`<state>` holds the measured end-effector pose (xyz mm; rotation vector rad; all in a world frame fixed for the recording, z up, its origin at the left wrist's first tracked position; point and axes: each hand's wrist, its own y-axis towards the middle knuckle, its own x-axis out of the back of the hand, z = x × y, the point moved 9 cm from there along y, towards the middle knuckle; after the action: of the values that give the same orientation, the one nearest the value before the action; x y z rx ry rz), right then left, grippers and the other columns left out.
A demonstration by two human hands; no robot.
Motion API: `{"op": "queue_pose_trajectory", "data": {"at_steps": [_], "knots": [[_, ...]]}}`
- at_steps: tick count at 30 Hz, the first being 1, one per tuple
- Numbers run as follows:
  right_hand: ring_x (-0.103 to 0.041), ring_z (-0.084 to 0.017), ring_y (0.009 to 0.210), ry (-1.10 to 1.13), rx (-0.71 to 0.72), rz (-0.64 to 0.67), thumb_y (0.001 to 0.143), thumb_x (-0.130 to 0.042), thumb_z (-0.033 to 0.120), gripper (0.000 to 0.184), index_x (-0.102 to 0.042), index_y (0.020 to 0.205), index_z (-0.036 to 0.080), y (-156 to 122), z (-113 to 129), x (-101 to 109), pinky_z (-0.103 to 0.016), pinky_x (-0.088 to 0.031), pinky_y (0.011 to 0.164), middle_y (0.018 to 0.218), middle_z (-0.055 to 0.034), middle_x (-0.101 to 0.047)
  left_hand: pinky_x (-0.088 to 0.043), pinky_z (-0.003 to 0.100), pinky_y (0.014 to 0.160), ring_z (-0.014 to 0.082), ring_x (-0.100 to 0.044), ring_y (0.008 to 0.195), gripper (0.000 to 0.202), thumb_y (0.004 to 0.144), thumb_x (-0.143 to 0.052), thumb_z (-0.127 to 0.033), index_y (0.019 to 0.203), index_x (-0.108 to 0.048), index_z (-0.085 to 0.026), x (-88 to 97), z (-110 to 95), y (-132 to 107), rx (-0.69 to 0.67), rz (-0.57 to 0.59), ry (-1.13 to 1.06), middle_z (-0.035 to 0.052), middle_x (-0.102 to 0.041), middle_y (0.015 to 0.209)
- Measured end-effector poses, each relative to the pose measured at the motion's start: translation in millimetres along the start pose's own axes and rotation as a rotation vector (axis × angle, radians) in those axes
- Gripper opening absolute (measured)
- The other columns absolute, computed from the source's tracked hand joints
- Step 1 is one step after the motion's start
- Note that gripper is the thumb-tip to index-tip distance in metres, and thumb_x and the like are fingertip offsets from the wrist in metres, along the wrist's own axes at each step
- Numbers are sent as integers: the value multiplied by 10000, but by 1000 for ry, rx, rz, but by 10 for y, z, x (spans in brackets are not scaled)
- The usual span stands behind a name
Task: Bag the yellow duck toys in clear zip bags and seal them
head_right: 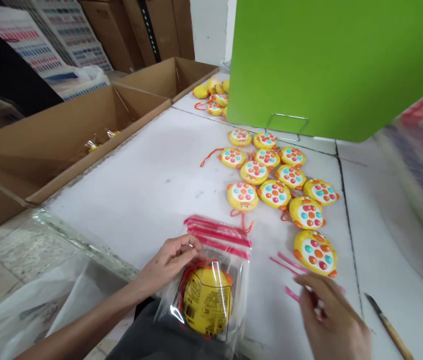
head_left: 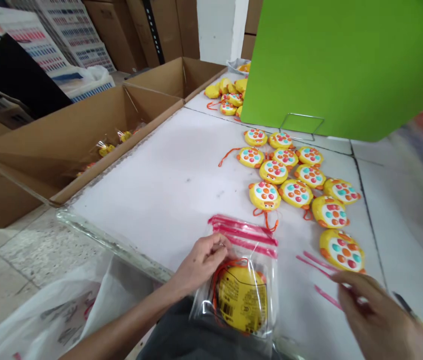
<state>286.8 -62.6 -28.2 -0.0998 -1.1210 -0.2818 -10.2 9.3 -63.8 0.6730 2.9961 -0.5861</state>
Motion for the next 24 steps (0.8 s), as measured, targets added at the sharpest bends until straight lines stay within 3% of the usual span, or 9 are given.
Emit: {"op": "queue_pose_trajectory", "data": {"at_steps": [1, 4, 6, 8, 14, 17, 21, 24], "knots": [[-588, -152, 566, 139, 8, 61, 764, -521, 446, 263, -642, 881, 243, 59, 247, -120, -266, -476, 540, 848, -23, -650, -469, 325, 757, 196, -642, 820, 110, 853, -485, -266, 850, -507, -159, 2, 4, -6, 5, -4, -8, 68, -669, 827], [-583, -170, 652, 458, 6, 406, 788, -559, 472, 302, -631, 898, 200, 217, 801, -617, -252, -460, 571, 768, -25, -641, -468, 346, 774, 212, -640, 847, 120, 848, -496, -278, 854, -510, -159, 0, 5, -8, 6, -16, -21, 78, -674, 836], [-555, -155, 635, 611, -6, 561, 762, -616, 456, 290, -623, 842, 177, 267, 947, -842, -238, -434, 560, 706, -13, -618, -465, 355, 792, 211, -636, 848, 130, 848, -495, -284, 848, -520, -156, -9, -10, 3, -18, -11, -37, 79, -674, 836], [-508, -123, 596, 719, -24, 628, 758, -639, 413, 251, -602, 778, 166, 278, 935, -949, -218, -394, 538, 658, 7, -579, -461, 342, 792, 200, -628, 843, 136, 852, -487, -278, 834, -531, -151, -8, -23, 15, -48, -3, -35, 74, -667, 835], [-371, -92, 535, 772, -32, 597, 801, -585, 373, 205, -546, 742, 181, 170, 690, -917, -205, -306, 489, 600, 49, -427, -443, 257, 662, 170, -617, 784, 124, 872, -447, -291, 915, -482, -180, 58, 94, 35, 26, -5, -66, 40, -657, 816], [-404, -112, 563, 697, 41, 555, 817, -548, 380, 205, -571, 749, 188, 136, 701, -869, -221, -336, 512, 632, 24, -483, -427, 236, 627, 155, -592, 732, 110, 850, -444, -269, 853, -502, -176, 82, 148, 75, 62, -10, -64, 23, -631, 792], [-497, -160, 605, 595, 160, 536, 858, -468, 381, 231, -597, 754, 220, 33, 736, -803, -262, -411, 552, 670, -12, -551, -382, 211, 604, 117, -509, 651, 182, 777, -405, -153, 671, -553, -146, 111, 109, 70, 7, -80, 25, 1, -561, 685], [-585, -236, 717, 487, 290, 411, 840, -479, 429, 241, -636, 752, 270, 41, 692, -682, -337, -482, 599, 756, -61, -600, -330, 195, 536, 93, -436, 564, 126, 706, -451, -131, 607, -528, -141, 87, 38, -33, -35, -117, 28, -26, -490, 577]]}}
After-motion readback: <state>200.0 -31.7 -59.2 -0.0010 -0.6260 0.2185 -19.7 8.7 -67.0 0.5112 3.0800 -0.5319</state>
